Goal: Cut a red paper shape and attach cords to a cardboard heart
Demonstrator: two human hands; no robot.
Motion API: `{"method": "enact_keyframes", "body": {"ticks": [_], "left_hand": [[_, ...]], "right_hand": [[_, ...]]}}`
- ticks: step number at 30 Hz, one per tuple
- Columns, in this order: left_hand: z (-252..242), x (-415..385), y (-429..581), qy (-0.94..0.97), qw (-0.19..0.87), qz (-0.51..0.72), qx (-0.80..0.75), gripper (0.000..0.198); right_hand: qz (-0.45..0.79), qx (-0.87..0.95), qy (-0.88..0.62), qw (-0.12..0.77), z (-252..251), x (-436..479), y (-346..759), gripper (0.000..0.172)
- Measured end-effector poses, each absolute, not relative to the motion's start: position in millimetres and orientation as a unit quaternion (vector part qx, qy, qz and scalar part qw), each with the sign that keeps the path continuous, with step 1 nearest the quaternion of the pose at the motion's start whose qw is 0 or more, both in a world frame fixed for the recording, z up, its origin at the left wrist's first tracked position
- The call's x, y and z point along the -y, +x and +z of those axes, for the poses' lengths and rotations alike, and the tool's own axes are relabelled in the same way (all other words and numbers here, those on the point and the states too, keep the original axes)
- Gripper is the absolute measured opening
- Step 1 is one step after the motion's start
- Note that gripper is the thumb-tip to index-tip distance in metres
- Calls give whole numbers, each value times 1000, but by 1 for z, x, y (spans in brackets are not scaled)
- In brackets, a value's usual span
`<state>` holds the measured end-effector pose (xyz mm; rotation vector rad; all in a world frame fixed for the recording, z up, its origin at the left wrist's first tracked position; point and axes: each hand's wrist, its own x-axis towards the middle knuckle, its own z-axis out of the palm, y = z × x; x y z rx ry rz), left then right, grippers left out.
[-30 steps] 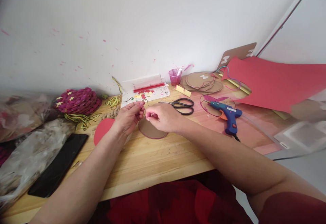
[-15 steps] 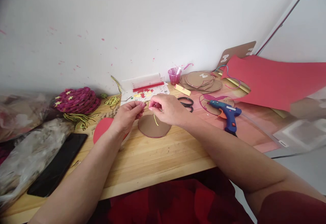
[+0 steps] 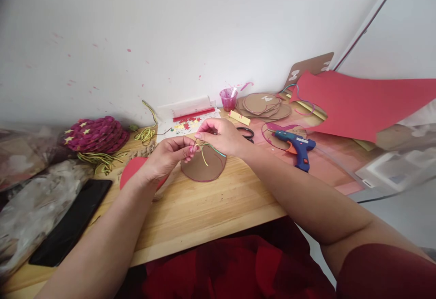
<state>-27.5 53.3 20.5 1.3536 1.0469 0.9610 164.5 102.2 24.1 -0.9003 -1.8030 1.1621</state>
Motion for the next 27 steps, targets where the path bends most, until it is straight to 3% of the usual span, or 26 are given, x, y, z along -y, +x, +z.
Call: {"method": "enact_keyframes", "body": {"ticks": [6,13,21,27], "left_hand": [[20,-56,-25,516,564,480,-429,29],[9,-61,-23,528,437,531,-498,25],[4,-61,-22,544,311,503,-595,17],[2,-64,-25,557,265,485,-620,13]], "right_hand": [[732,515,-322,309,11,-101,158,35],[816,399,-318,271,3,-97,150,24],[738,464,-372,319,5,-92,146,24],[515,658,-393,384,1,-87,145,12]]}}
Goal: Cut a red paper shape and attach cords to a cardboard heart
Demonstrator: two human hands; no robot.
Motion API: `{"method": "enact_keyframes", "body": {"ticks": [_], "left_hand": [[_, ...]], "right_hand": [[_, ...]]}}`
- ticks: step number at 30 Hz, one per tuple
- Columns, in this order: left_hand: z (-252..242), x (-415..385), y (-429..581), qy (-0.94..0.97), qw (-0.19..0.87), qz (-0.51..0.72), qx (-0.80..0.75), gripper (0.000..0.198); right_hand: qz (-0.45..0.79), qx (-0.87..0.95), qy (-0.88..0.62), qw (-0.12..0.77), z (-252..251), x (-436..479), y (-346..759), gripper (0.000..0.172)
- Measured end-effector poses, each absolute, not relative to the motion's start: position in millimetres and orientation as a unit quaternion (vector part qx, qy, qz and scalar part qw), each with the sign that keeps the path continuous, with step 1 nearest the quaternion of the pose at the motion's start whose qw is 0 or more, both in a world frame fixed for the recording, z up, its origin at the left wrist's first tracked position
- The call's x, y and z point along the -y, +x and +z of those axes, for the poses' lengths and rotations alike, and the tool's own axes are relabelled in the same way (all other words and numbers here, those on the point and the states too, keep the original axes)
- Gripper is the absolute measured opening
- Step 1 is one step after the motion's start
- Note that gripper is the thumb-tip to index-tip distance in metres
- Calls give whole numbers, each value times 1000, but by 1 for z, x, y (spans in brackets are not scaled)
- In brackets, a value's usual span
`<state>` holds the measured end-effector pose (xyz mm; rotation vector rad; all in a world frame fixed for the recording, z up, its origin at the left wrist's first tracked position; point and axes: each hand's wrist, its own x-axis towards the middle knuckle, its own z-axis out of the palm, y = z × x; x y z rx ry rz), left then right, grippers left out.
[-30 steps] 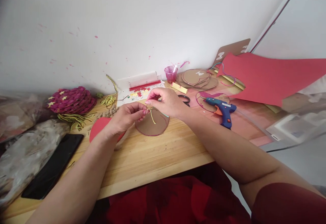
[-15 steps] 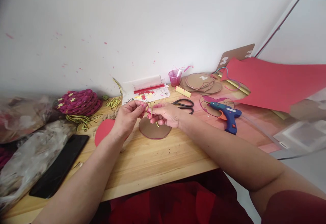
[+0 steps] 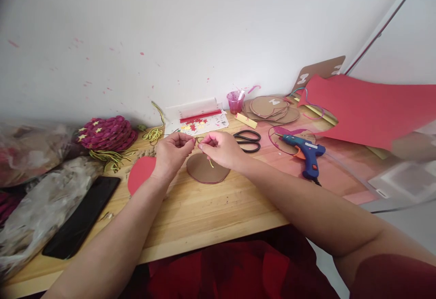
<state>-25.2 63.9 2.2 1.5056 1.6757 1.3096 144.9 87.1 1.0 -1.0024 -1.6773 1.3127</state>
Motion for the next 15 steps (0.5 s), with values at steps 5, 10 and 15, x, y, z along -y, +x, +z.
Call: {"method": "enact_keyframes", "body": {"ticks": [5,10,15], "left_hand": [[6,-61,-25,612,228,436,-619,8],[8,-57,-24,680,240,387,-575,9],[11,-55,-26,718,293,368,-513,13]], "right_hand": [[277,779,-349,441,6,-86,151,5],[219,806,-315,450,13,-94,158,7],[412,737,-321,430,12,-104,161,6]]}}
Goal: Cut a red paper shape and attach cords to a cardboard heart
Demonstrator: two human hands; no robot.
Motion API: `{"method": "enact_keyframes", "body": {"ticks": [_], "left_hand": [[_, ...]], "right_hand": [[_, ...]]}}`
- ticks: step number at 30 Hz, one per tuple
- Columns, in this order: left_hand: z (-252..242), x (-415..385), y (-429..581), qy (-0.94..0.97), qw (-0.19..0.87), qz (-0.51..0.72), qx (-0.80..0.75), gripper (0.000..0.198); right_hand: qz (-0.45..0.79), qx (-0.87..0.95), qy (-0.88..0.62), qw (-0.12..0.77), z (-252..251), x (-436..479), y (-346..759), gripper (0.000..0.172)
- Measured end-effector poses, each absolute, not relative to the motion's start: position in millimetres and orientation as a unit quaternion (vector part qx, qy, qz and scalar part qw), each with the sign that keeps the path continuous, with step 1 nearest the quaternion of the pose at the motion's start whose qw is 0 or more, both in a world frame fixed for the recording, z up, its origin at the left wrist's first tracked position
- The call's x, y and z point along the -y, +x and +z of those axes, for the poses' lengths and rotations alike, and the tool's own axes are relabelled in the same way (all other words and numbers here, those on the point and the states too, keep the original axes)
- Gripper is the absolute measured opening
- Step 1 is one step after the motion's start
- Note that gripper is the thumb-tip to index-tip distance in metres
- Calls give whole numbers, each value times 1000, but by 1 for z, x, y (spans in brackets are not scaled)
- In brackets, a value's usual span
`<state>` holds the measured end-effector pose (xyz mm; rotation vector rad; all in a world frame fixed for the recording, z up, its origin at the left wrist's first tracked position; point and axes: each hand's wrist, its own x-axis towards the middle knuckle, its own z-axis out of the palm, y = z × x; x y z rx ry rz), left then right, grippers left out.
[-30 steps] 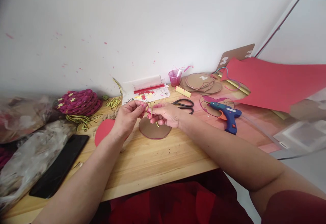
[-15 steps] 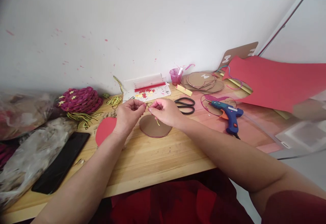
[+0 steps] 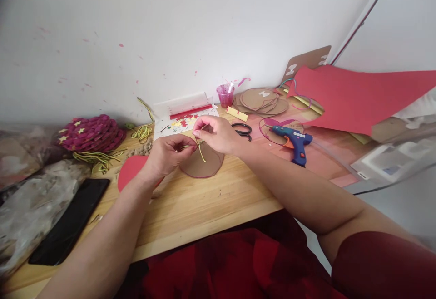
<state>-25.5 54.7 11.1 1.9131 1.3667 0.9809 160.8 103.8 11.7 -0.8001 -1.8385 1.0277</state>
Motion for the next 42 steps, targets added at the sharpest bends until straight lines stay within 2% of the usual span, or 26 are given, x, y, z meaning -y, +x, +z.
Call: {"method": "enact_keyframes", "body": {"ticks": [5,11,15,21,26,29,32,36,39,42], "left_hand": [[17,-54,-26,722,332,370,-481,15],[18,-54,-26,682,385,379,-492,19],[18,-55,-26,609,445,416,-508,23],[16,-59,-25,514,492,471,-523,28],[13,-61,-25,495,467,499,-536,28],[11,-60,-25,523,436,490,-545,25],[11,-60,-26,561,406,476,-542,20],[10,-59,-25,635,360,437,-526,18],[9,-58,-24,677,335,413,-509,19],[8,-57,-23,686,335,404,-504,19]], "right_hand": [[570,647,-338,377,9,-108,162,13],[586,631,-331,386,12,-108,163,16],[489,687,-321,432,14,-107,161,12],[204,793,-282,500,18,-100,161,7],[147,849,-247,444,12,-94,158,8],[146,856,-230,439,8,-92,155,10],[194,839,-231,453,6,-91,153,9],[353,762,-271,470,3,-94,152,6],[461,709,-295,445,3,-96,151,12],[513,686,-307,415,5,-96,151,17]]}}
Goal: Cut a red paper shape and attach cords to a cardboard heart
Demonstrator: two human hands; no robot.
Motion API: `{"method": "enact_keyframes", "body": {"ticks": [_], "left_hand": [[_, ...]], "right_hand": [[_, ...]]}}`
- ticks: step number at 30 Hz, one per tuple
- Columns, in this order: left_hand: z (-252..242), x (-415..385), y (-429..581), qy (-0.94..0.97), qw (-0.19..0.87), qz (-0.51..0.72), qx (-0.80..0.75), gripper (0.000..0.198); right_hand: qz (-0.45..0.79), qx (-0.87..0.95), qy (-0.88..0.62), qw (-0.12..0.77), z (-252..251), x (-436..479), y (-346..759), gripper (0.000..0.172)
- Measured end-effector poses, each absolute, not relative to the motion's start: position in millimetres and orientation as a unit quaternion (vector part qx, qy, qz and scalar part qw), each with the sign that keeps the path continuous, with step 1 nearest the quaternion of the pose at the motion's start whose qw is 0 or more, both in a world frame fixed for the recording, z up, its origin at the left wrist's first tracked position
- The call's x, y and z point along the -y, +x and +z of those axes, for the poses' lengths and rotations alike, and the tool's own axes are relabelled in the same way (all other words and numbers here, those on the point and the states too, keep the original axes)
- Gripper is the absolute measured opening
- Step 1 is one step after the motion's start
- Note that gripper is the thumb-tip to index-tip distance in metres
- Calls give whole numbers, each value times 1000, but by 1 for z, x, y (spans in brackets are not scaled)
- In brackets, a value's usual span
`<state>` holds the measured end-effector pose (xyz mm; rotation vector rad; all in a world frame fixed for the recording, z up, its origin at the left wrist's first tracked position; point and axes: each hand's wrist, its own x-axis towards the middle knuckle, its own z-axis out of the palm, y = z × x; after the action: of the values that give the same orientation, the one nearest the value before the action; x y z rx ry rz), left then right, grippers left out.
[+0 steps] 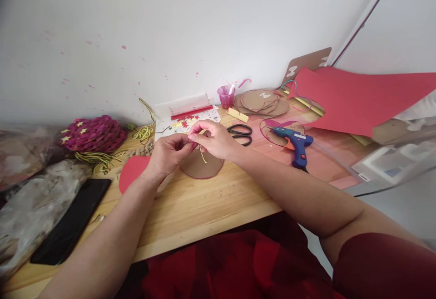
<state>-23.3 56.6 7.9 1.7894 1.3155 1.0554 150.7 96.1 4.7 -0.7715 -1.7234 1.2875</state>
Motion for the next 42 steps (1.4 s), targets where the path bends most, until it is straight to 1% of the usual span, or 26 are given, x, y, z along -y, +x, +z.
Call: {"method": "enact_keyframes", "body": {"ticks": [4,10,18,20,25,30,35,38,42], "left_hand": [[7,-56,-21,678,342,409,-506,18],[5,-54,-17,664,348,423,-509,18],[9,-50,-13,694,284,425,-507,11],[9,-51,-14,704,272,423,-501,10],[8,-51,-18,736,240,414,-478,10],[10,-50,-18,747,194,441,-458,10],[12,-50,-19,702,162,487,-493,10],[13,-52,-19,660,148,502,-539,9],[11,-54,-20,635,140,482,-586,9]], "right_hand": [[499,680,-331,422,6,-97,151,14],[414,709,-346,454,2,-100,151,12],[423,690,-382,446,6,-98,152,13],[442,678,-387,441,6,-99,151,12],[538,620,-386,420,6,-99,151,11],[666,523,-414,332,12,-96,152,12],[790,399,-385,262,13,-95,150,14],[821,350,-367,261,11,-94,148,13],[804,357,-377,290,7,-90,145,10]]}}
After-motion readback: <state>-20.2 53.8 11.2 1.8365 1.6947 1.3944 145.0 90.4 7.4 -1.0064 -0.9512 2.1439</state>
